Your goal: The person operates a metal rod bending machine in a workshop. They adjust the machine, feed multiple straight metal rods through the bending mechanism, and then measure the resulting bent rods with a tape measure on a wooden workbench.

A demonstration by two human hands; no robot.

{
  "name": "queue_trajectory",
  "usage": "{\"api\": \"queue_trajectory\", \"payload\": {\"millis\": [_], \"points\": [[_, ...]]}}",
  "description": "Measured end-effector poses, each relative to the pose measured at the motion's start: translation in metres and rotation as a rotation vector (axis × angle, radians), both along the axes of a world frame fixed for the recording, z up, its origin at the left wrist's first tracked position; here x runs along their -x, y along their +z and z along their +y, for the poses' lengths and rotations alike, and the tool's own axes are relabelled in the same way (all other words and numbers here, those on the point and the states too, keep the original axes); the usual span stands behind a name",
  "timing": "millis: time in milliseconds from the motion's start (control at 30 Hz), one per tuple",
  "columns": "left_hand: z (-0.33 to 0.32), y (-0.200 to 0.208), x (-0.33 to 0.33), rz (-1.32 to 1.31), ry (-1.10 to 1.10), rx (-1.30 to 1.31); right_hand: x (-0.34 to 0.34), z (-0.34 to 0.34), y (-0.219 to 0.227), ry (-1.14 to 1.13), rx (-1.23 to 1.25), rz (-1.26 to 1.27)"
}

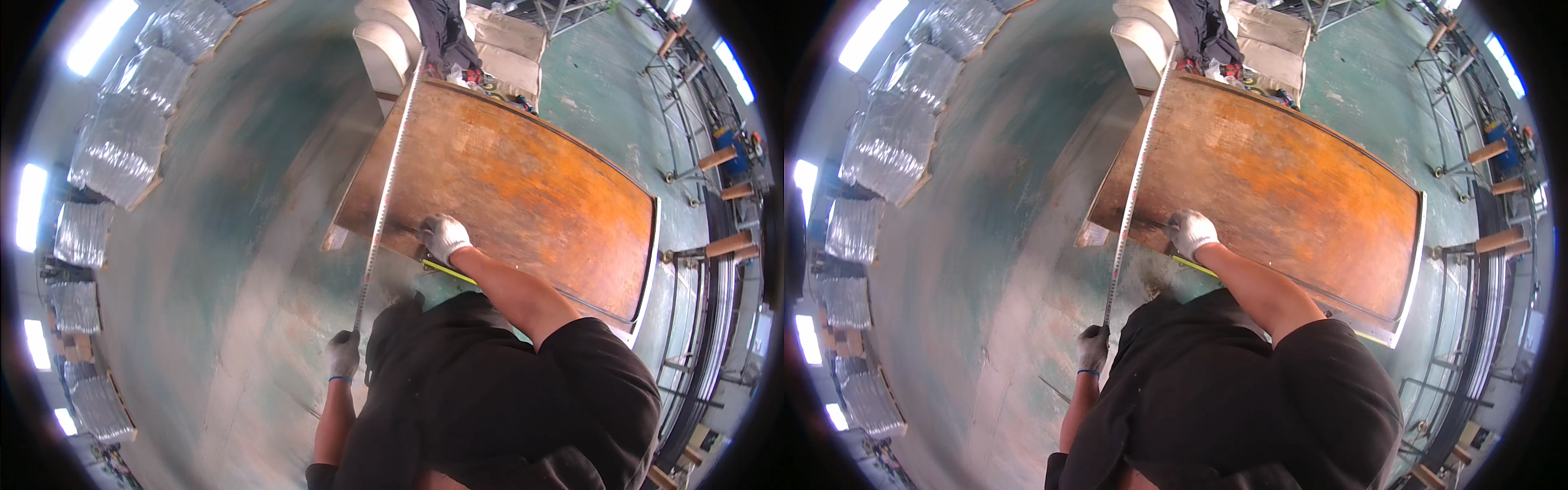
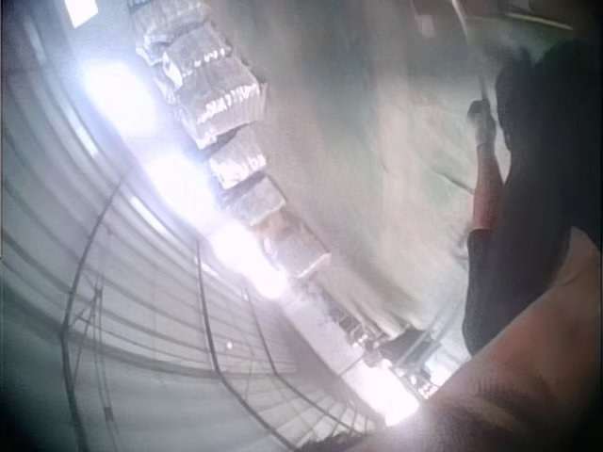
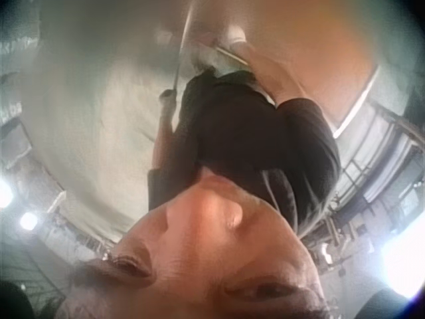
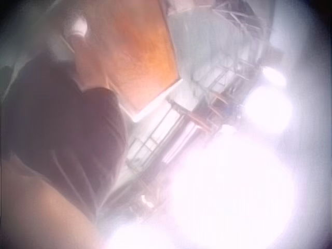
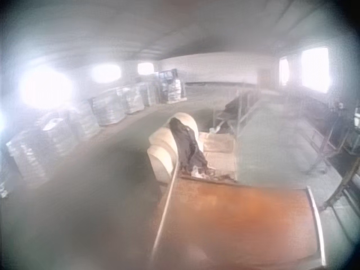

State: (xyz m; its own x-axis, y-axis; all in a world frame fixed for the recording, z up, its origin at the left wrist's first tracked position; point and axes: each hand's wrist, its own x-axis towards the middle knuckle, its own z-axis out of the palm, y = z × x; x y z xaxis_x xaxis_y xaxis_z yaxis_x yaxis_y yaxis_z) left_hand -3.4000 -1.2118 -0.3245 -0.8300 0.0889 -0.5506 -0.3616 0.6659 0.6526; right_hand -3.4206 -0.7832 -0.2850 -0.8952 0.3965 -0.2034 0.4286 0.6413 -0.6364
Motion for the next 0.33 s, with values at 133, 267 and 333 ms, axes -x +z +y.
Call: {"api": "queue_trajectory", "payload": {"millis": [133,267,333], "points": [[-0.021,-0.004,0.06,-0.004,-0.076,-0.029,-0.008,-0.019,-0.022,0.124,-0.28,0.006],[-0.03,0.013,0.102,0.011,-0.159,0.043,0.013,-0.039,-0.025,0.122,-0.311,-0.067],[-0.039,0.007,0.115,0.011,-0.202,0.081,0.023,-0.044,-0.028,0.119,-0.277,-0.051]]}}
